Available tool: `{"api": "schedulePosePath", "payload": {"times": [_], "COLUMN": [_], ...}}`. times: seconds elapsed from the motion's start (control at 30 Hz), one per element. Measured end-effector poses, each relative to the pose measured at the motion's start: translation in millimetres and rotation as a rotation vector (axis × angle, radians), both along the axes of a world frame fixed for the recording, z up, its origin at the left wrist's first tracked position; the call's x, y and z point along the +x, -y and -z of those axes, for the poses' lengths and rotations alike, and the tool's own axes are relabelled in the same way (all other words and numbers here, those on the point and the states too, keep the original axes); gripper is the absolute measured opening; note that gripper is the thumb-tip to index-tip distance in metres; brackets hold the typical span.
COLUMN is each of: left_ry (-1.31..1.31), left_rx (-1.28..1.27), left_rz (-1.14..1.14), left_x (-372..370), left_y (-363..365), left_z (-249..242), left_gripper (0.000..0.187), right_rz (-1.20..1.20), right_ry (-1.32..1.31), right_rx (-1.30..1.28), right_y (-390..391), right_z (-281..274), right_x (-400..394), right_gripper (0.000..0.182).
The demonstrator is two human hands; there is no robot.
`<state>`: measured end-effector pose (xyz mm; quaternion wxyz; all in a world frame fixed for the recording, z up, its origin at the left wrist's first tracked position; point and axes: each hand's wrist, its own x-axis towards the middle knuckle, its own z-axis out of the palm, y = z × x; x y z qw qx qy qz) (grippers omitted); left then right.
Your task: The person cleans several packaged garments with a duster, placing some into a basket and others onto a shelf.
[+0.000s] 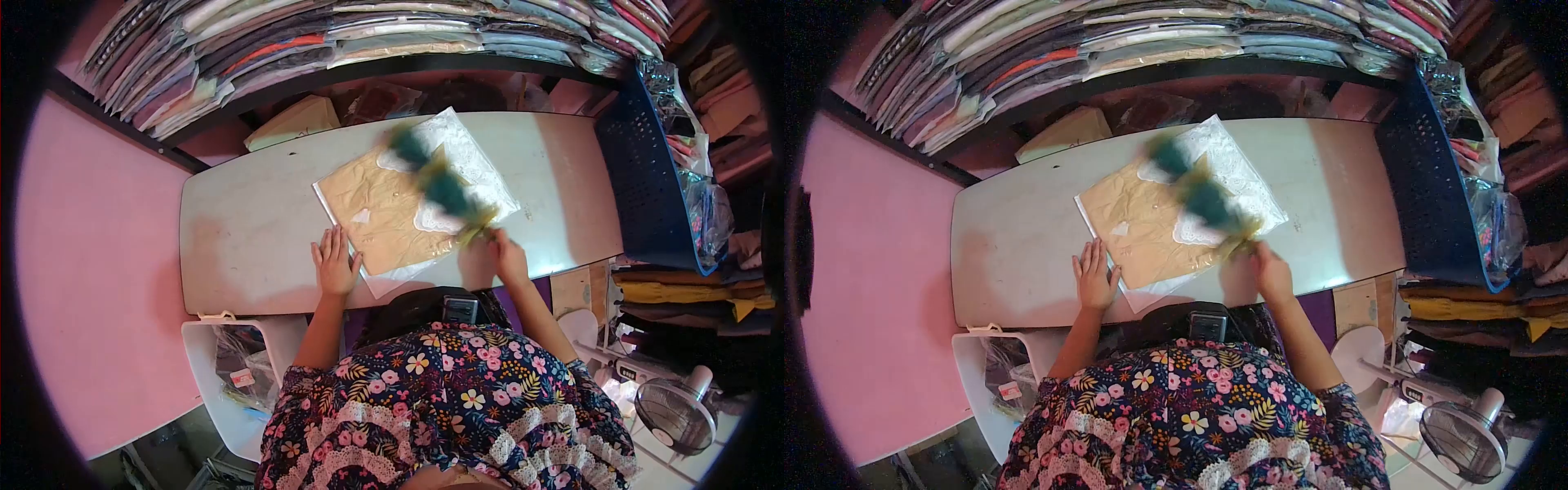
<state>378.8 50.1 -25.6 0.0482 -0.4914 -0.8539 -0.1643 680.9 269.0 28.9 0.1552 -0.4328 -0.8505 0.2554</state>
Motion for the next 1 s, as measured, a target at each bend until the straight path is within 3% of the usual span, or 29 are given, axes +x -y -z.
{"api": "schedulePosePath", "payload": {"times": [0.03, 0.13, 0.2, 0.23, 0.3, 0.33, 0.43, 0.5, 0.57, 0.63, 0.73, 0.83, 0.9, 1.0], "left_ry": [0.000, -0.005, 0.023, 0.020, 0.030, 0.041, 0.127, 0.101, 0.074, 0.026, 0.030, 0.046, 0.042, 0.032], "left_rx": [-0.002, 0.017, 0.049, 0.048, -0.049, 0.082, 0.201, 0.234, 0.267, 0.246, 0.117, -0.071, -0.061, -0.017], "left_rz": [-0.008, -0.014, 0.008, 0.000, -0.032, -0.022, -0.042, -0.042, -0.039, -0.018, 0.029, 0.045, 0.003, 0.021], "left_x": [0, 2, 2, -1, -5, -3, 0, 0, 0, 2, 3, 9, 10, 10], "left_y": [1, -3, -3, 0, 5, 4, 5, 6, 7, 6, 4, -7, -11, -11], "left_z": [0, -2, -3, 1, 10, -4, 3, 4, 7, 10, 6, -18, -16, -18], "left_gripper": [0.066, 0.065, 0.065, 0.065, 0.068, 0.074, 0.082, 0.082, 0.082, 0.081, 0.074, 0.067, 0.061, 0.058], "right_rz": [0.157, 0.252, -0.155, -0.328, -0.447, -0.457, -0.038, -0.018, -0.288, -0.640, -0.626, -0.134, -0.031, -0.345], "right_ry": [-0.057, 0.012, -0.078, 0.006, 0.131, 0.132, -0.022, -0.099, 0.068, -0.062, 0.158, 0.087, 0.058, 0.062], "right_rx": [0.015, -0.031, 0.002, -0.045, -0.026, -0.026, -0.083, -0.070, -0.132, -0.196, -0.101, -0.020, 0.001, -0.027], "right_y": [-6, -15, -3, 4, 15, 12, -5, -7, 2, 9, 8, -10, -20, -4], "right_z": [-1, -3, 8, 4, -18, -15, -15, -7, -13, -20, -26, -21, 1, -15], "right_x": [-8, -20, -16, -17, -27, -32, -54, -65, -65, -63, -64, -72, -72, -66], "right_gripper": [0.028, 0.028, 0.031, 0.030, 0.029, 0.029, 0.028, 0.027, 0.031, 0.031, 0.029, 0.026, 0.027, 0.028]}}
